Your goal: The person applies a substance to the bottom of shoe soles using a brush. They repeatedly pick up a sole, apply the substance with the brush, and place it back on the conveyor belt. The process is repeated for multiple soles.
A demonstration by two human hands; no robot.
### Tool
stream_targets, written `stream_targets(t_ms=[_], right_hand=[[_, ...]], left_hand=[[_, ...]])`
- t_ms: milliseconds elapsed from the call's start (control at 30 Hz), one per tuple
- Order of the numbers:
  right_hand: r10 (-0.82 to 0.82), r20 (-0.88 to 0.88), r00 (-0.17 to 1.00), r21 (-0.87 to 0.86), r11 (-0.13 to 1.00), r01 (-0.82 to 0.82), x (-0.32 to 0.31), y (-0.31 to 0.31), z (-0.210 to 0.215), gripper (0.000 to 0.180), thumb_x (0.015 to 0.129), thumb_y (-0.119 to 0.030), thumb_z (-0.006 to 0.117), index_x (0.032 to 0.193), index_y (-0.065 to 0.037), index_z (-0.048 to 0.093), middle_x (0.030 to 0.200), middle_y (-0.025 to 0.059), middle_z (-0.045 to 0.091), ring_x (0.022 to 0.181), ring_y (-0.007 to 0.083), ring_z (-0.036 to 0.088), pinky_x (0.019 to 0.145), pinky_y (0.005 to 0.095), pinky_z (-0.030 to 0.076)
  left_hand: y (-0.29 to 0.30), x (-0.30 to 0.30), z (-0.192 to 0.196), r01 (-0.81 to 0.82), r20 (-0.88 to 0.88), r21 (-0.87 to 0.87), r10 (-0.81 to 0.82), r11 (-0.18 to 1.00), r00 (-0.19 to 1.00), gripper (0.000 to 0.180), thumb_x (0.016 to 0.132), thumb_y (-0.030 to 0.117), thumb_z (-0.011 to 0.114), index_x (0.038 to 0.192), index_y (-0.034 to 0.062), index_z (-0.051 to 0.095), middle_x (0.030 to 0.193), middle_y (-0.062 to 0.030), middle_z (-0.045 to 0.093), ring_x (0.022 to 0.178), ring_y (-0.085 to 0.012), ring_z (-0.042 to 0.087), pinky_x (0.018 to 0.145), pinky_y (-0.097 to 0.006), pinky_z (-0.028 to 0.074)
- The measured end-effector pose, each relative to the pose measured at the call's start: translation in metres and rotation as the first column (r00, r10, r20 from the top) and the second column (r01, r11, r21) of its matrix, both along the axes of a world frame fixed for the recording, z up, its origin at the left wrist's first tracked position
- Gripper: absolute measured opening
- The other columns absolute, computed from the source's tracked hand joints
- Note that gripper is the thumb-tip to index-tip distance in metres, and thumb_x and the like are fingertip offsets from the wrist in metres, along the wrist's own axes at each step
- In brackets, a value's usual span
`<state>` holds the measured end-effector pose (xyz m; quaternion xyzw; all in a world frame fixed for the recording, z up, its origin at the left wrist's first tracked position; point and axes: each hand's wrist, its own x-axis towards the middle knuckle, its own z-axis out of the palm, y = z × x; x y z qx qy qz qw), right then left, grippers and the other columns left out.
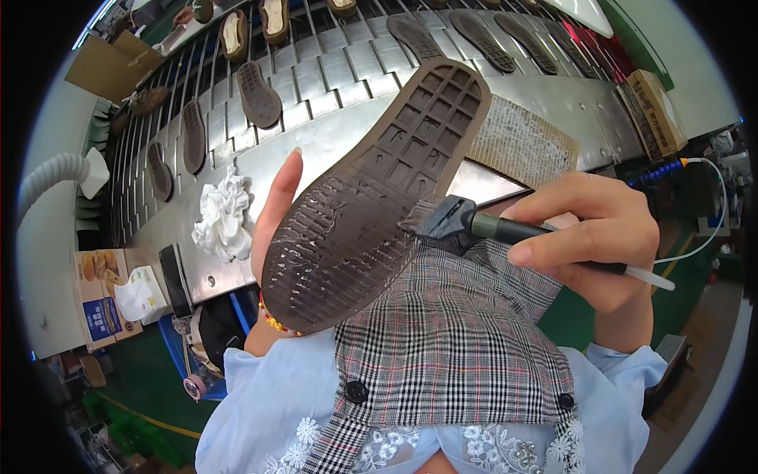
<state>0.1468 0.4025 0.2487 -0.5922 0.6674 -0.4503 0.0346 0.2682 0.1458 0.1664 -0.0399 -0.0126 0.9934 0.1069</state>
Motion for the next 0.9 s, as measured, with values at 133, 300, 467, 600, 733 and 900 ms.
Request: stream_targets(t_ms=[133,300,467,600,733,900], right_hand=[[0.224,0.155,0.962,-0.027,0.974,-0.223,-0.012,0.014,0.011,0.017,0.072,-0.009,0.071,0.088,-0.004,0.075,0.091,0.0244,0.069,0.07,0.0269,0.068,0.058,0.0291,0.052],[0.188,0.543,0.818,-0.38,0.924,0.041,-0.004,0.005,-0.012,0.028,0.082,-0.012,0.069,0.102,0.007,0.065,0.091,0.0272,0.068,0.074,0.0294,0.07,0.067,0.0355,0.059],[0.155,0.79,0.593,-0.348,0.91,0.225,0.018,-0.018,-0.036,0.028,0.089,-0.011,0.061,0.108,0.01,0.06,0.092,0.0269,0.068,0.076,0.0286,0.07,0.069,0.0365,0.059],[0.105,0.883,0.457,-0.247,0.933,0.263,0.03,-0.029,-0.047,0.025,0.093,-0.011,0.056,0.107,0.009,0.06,0.089,0.0236,0.069,0.076,0.0262,0.07,0.069,0.0338,0.058],[0.082,0.912,0.402,-0.219,0.926,0.307,0.038,-0.03,-0.066,0.024,0.094,-0.014,0.055,0.105,0.008,0.06,0.087,0.0206,0.069,0.075,0.0236,0.07,0.067,0.0309,0.057],[0.045,0.929,0.367,-0.193,0.906,0.376,0.042,-0.037,-0.07,0.024,0.095,-0.015,0.055,0.103,0.008,0.06,0.085,0.0193,0.069,0.074,0.0221,0.07,0.067,0.0295,0.056]], left_hand=[[-0.009,0.014,-0.026,-0.105,-0.021,-0.227,0.103,0.968,0.994,0.067,0.098,0.05,0.038,0.137,-0.0033,0.044,0.131,-0.0271,0.053,0.111,-0.0393,0.06,0.094,-0.053,0.051],[-0.03,0.019,-0.047,-0.109,-0.179,-0.346,0.048,0.932,0.983,0.06,0.095,0.048,0.048,0.134,0.0037,0.049,0.13,-0.019,0.057,0.106,-0.0268,0.063,0.089,-0.048,0.053],[-0.016,-0.007,-0.041,-0.196,-0.159,-0.339,0.15,0.92,0.976,0.054,0.101,0.039,0.041,0.14,0.0009,0.041,0.138,-0.0192,0.049,0.116,-0.0324,0.056,0.096,-0.054,0.049],[0.016,0.0,-0.051,0.004,-0.163,-0.367,-0.069,0.93,0.984,0.052,0.104,0.032,0.035,0.146,0.0027,0.03,0.145,-0.0177,0.04,0.125,-0.0336,0.05,0.102,-0.052,0.046],[0.039,0.014,-0.067,0.051,-0.001,-0.401,-0.056,0.915,0.998,0.054,0.106,0.039,0.026,0.15,0.0075,0.022,0.144,-0.0188,0.042,0.123,-0.0319,0.052,0.105,-0.044,0.045],[0.036,0.006,-0.099,0.152,-0.022,-0.252,-0.163,0.956,0.986,0.063,0.103,0.05,0.022,0.143,0.0033,0.037,0.134,-0.0183,0.052,0.109,-0.0272,0.062,0.095,-0.036,0.053]])
